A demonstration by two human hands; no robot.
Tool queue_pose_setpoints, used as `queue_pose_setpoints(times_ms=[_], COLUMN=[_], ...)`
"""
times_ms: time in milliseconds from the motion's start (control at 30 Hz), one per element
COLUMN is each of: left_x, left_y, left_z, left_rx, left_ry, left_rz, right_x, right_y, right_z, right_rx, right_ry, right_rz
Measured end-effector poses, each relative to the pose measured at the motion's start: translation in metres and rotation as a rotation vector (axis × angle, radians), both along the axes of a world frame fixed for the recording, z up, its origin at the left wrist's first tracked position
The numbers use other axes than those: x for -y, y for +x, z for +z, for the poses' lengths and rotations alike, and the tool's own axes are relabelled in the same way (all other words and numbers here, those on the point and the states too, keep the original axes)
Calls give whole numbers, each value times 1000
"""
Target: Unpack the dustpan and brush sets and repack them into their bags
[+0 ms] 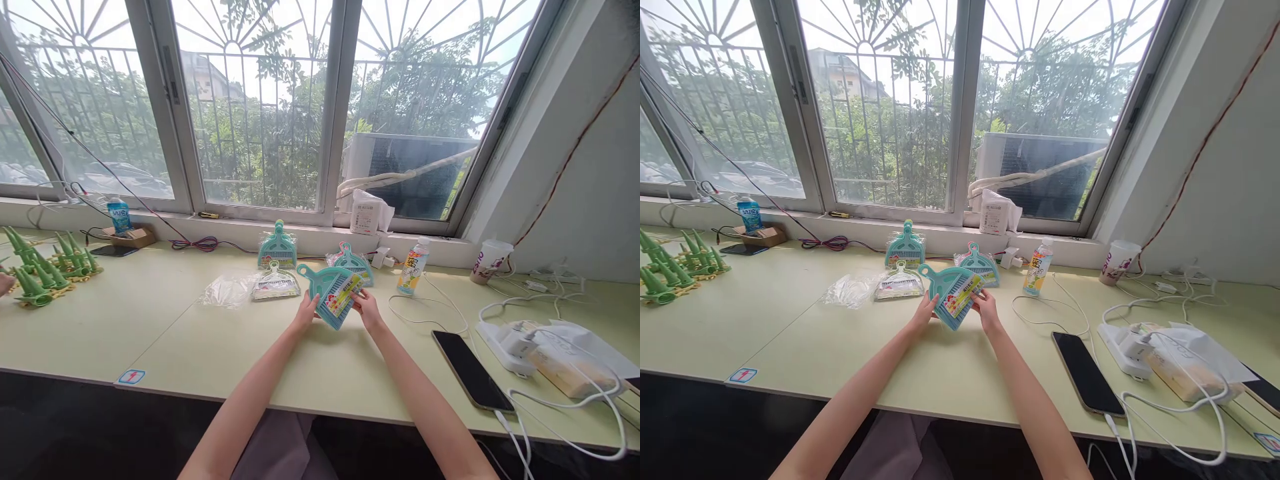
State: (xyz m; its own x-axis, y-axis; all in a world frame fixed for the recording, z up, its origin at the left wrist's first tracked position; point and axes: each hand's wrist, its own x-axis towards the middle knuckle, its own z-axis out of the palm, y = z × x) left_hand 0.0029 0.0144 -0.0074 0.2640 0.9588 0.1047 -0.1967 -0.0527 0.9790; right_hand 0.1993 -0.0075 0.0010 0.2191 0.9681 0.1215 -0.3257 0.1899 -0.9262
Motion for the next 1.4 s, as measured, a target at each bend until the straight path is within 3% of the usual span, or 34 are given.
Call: queue_pose_setpoints(times_ms=[133, 300, 367, 467, 533, 633, 733, 867, 1000, 1133, 1400], left_x=[-15, -24, -25, -26, -24, -21, -16, -11, -5, 1, 3], left_y=[-13, -25, -26, -22, -18, -11, -9, -8, -6, -4, -2], left_z=[-2, -2, -5, -11, -14, -17, -16, -10, -6, -4, 5], left_rx=[-26, -180, -262, -354, -390, -423, -438, -480, -529, -530, -388], left_ry=[127, 93, 62, 78, 129, 218, 259, 319, 411, 445, 421], left_rz=[257, 430, 468, 436, 347, 213, 187, 208, 166, 112, -20], right_x=[-1, -3, -4, -4, -3, 1, 8, 18, 22, 18, 7], right_y=[-7, 9, 22, 36, 34, 13, -16, -36, -40, -39, -31], right_z=[-1, -2, -1, -1, -2, 0, 4, 6, 1, -2, -3], right_rx=[225, 520, 447, 169, 37, 110, 525, 1196, 1519, 1542, 1186], right_ry=[-101, -187, -182, -147, -150, -217, -104, 114, 193, 228, 112], right_rz=[35, -137, -322, -659, -729, -557, -401, -372, -391, -422, -427])
